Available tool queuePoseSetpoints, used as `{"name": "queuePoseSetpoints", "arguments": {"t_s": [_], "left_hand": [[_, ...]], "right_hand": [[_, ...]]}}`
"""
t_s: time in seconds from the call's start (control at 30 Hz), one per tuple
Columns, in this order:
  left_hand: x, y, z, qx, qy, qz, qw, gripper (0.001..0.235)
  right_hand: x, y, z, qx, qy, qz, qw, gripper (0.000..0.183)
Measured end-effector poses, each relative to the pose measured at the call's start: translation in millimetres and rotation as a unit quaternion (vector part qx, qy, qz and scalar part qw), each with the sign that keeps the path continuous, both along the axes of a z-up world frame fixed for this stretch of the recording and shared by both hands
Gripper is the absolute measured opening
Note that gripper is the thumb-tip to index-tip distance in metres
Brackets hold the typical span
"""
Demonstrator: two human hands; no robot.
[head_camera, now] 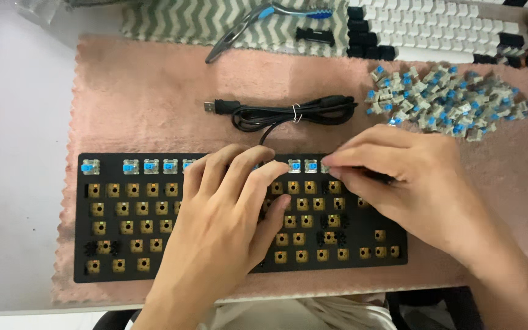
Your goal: The person installs blue mechanical switches into the switch holes of a black keyboard PCB. They pick switches from a pile on the table and press them into place one by one, working across the top rows of the board.
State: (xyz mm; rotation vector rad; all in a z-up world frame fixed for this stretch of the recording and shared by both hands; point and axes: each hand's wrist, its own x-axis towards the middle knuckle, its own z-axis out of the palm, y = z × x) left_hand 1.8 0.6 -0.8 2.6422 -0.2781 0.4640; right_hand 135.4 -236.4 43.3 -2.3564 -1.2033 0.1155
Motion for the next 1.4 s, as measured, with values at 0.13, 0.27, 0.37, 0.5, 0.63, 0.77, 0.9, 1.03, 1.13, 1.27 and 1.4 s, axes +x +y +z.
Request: {"name": "queuePoseSetpoints", "arguments": {"t_s": [0.13, 0.27, 0.37, 0.5, 0.63, 0.77, 0.9, 1.03, 1.13, 1.27, 1.4], "left_hand": [[0.2, 0.4, -1.7, -0.007, 0.009, -0.005, 1.000, 0.031], [0.7, -0.5, -1.3, -0.011, -0.012, -0.007, 1.000, 0.030], [0.9, -1.6, -1.8, -0.005, -0.018, -0.009, 1.000, 0.030], [0.0, -3.5, -1.3, 0.012, -0.035, -0.006, 0.999, 0.030], [-3.5, -5.0, 0.4, 0.007, -0.018, 0.003, 1.000, 0.029], [-4.1, -4.6, -2.4, 0.003, -0.026, -0.002, 1.000, 0.030], [-3.7, -3.1, -2.5, -0.001, -0.021, -0.003, 1.000, 0.031], [-3.0, -2.4, -3.6, 0.001, -0.020, 0.000, 1.000, 0.031], [-3.3, -1.6, -3.2, -0.003, -0.019, -0.003, 1.000, 0.031], [-3.6, -0.9, -2.7, -0.008, -0.016, -0.002, 1.000, 0.030], [-4.6, -0.7, -2.6, -0.008, -0.019, -0.003, 1.000, 0.029]], "right_hand": [[-2.4, -6.5, -11.2, -0.031, -0.056, 0.010, 0.998, 0.010], [-1.9, -3.3, -13.7, -0.072, -0.031, 0.011, 0.997, 0.010], [-7.3, 2.5, -4.4, -0.110, -0.036, 0.032, 0.993, 0.019], [-16.1, 13.9, 15.7, -0.227, -0.078, 0.086, 0.967, 0.026], [-5.0, 25.3, 19.5, -0.330, -0.063, 0.066, 0.940, 0.023], [6.8, 16.9, 19.8, -0.232, -0.047, 0.043, 0.971, 0.010], [5.1, 22.1, 28.4, -0.308, -0.033, 0.018, 0.951, 0.012], [-0.1, 32.5, 36.3, -0.340, -0.017, 0.013, 0.940, 0.007], [0.1, 37.6, 39.0, -0.409, -0.029, 0.018, 0.912, 0.020], [3.4, 35.7, 32.8, -0.415, -0.058, 0.026, 0.908, 0.020], [3.5, 21.9, 21.1, -0.385, -0.101, 0.027, 0.917, 0.028]]}}
